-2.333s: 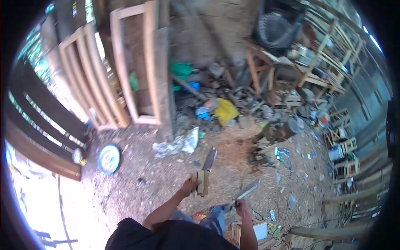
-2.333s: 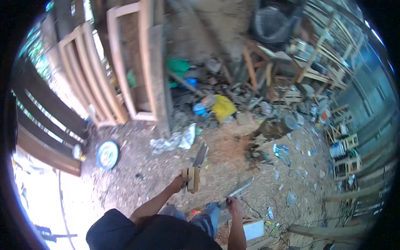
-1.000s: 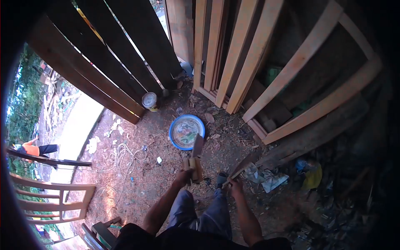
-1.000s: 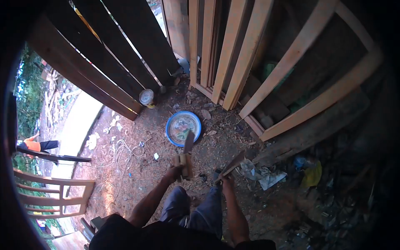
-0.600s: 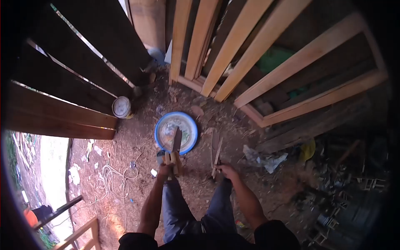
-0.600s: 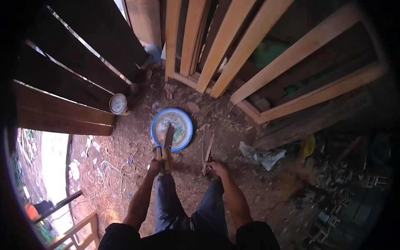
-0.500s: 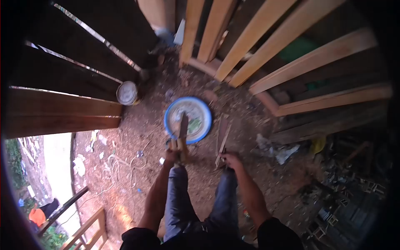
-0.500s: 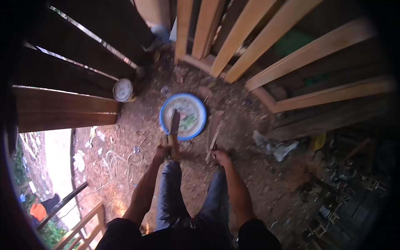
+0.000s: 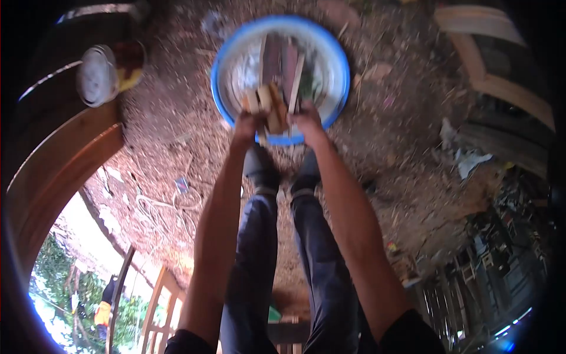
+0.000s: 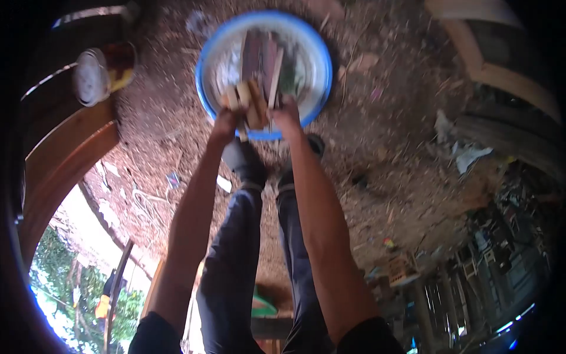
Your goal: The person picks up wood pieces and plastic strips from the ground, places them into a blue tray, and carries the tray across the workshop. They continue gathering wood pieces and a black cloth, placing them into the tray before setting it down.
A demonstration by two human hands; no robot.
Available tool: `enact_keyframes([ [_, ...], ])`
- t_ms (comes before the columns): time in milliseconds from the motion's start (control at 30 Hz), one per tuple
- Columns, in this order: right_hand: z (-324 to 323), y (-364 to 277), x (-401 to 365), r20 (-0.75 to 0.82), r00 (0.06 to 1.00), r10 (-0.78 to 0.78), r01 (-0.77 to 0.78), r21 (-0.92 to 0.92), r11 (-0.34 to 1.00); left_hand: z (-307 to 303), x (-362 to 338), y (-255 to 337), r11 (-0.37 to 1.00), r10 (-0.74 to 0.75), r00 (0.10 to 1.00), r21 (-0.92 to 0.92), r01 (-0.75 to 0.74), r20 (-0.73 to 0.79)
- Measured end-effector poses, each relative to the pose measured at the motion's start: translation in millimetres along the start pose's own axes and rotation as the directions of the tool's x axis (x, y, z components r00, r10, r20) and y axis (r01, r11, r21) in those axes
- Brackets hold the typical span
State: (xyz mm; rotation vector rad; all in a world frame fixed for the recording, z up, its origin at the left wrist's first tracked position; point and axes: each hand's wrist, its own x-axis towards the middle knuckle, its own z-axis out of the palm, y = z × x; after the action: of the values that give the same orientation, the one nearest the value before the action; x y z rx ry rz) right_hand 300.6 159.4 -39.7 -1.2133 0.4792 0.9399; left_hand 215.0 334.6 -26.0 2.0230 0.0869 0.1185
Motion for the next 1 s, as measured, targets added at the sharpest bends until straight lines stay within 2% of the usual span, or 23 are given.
enact_keyframes([
  [33,-0.6,7.8,6.3,-0.033,0.992,-0.121,0.116,-0.114,0.987,5.2,12.6,16.2,0.771,-0.442,0.892,-0.468,0.432,0.096],
  [67,-0.3,7.9,7.2,-0.026,0.979,-0.2,0.18,-0.33,0.927,5.9,29.6,35.0,0.499,-0.689,0.692,-0.553,0.668,0.215],
  [100,-5.7,11.9,10.7,-0.029,0.985,-0.171,0.131,-0.518,0.845,12.6,28.8,25.5,0.485,-0.733,0.651,-0.521,0.702,0.195],
  [133,-9.6,10.9,13.8,-0.027,0.988,-0.151,0.092,-0.683,0.724,16.5,32.2,18.6,0.48,-0.769,0.617,-0.49,0.728,0.164],
  [167,-7.8,10.1,12.8,-0.028,0.988,-0.15,0.091,-0.681,0.727,19.6,30.8,19.3,0.48,-0.77,0.616,-0.487,0.73,0.165],
  [233,-6.6,9.9,12.2,0.033,0.985,-0.169,0.089,-0.939,0.333,22.7,32.1,24.8,0.569,-0.784,0.621,-0.379,0.73,0.02],
  [267,-4.8,7.9,10.7,0.036,0.984,-0.175,0.093,-0.938,0.334,17.4,34.5,22.5,0.574,-0.78,0.625,-0.377,0.727,0.016],
  [333,-3.3,1.0,0.1,0.059,0.974,-0.217,0.124,-0.947,0.296,10.9,22.3,-1.1,0.792,-0.602,0.795,0.072,0.607,-0.079],
  [367,-3.6,-6.8,-4.3,0.061,0.972,-0.226,0.128,-0.947,0.295,6.6,17.7,-9.1,0.749,-0.651,0.752,0.079,0.658,-0.102],
  [400,-6.2,-15.3,-8.3,0.038,0.966,-0.256,0.113,-0.952,0.285,-0.1,14.0,-16.5,0.755,-0.643,0.758,0.078,0.651,-0.106],
  [467,-15.0,-33.0,-14.7,0.017,0.956,-0.294,0.102,-0.956,0.275,-17.6,8.3,-27.9,0.713,-0.605,0.771,0.293,0.636,-0.201],
  [533,-29.3,-48.1,-15.9,-0.197,0.86,-0.472,-0.107,-0.972,0.211,-40.5,7.9,-33.3,0.606,-0.688,0.678,0.309,0.733,-0.258],
  [567,-36.9,-50.7,-12.9,-0.196,0.858,-0.474,-0.105,-0.972,0.211,-49.0,2.9,-49.7,0.571,-0.653,0.69,0.396,0.719,-0.311],
  [600,-46.7,-50.1,-7.3,-0.3,0.785,-0.542,-0.172,-0.946,0.274,-55.6,1.3,-51.9,0.529,-0.645,0.668,0.413,0.741,-0.371],
  [633,-56.2,-46.3,-2.2,-0.4,0.699,-0.593,-0.232,-0.911,0.341,-62.5,-7.0,-70.4,0.543,-0.63,0.679,0.412,0.732,-0.376],
  [667,-68.1,-42.9,3.6,-0.404,0.703,-0.586,-0.24,-0.91,0.339,-63.6,-15.6,-88.3,0.557,-0.619,0.69,0.41,0.723,-0.376],
  [733,-89.9,-35.3,11.7,-0.34,0.868,-0.362,-0.068,-0.803,0.591,-71.1,-9.2,-75.5,0.518,-0.797,0.572,0.267,0.813,-0.196],
  [767,-89.6,-37.7,8.9,-0.29,0.931,-0.22,-0.053,-0.706,0.706,-64.1,-14.3,-77.5,0.465,-0.885,0.459,-0.122,0.877,-0.074],
  [800,-92.0,-29.8,8.2,-0.294,0.932,-0.211,-0.062,-0.704,0.707,-59.5,-22.8,-80.2,0.457,-0.889,0.452,-0.119,0.882,-0.069],
  [867,-91.7,-23.0,9.3,-0.331,0.917,-0.222,0.016,-0.526,0.85,-58.5,-27.1,-82.5,0.466,-0.838,0.542,-0.445,0.765,0.054],
  [900,-89.8,-23.6,6.4,-0.329,0.917,-0.227,0.024,-0.521,0.853,-59.6,-50.8,-122.0,0.657,-0.725,0.688,-0.264,0.706,0.032],
  [933,-86.7,-25.7,-2.3,-0.361,0.902,-0.238,0.046,-0.467,0.883,-57.4,-63.9,-127.2,0.667,-0.718,0.696,-0.256,0.7,0.032],
  [1000,-81.6,-34.5,-28.7,-0.387,0.889,-0.243,0.093,-0.367,0.925,-62.1,-71.3,-103.7,0.733,-0.598,0.794,-0.472,0.49,-0.104],
])
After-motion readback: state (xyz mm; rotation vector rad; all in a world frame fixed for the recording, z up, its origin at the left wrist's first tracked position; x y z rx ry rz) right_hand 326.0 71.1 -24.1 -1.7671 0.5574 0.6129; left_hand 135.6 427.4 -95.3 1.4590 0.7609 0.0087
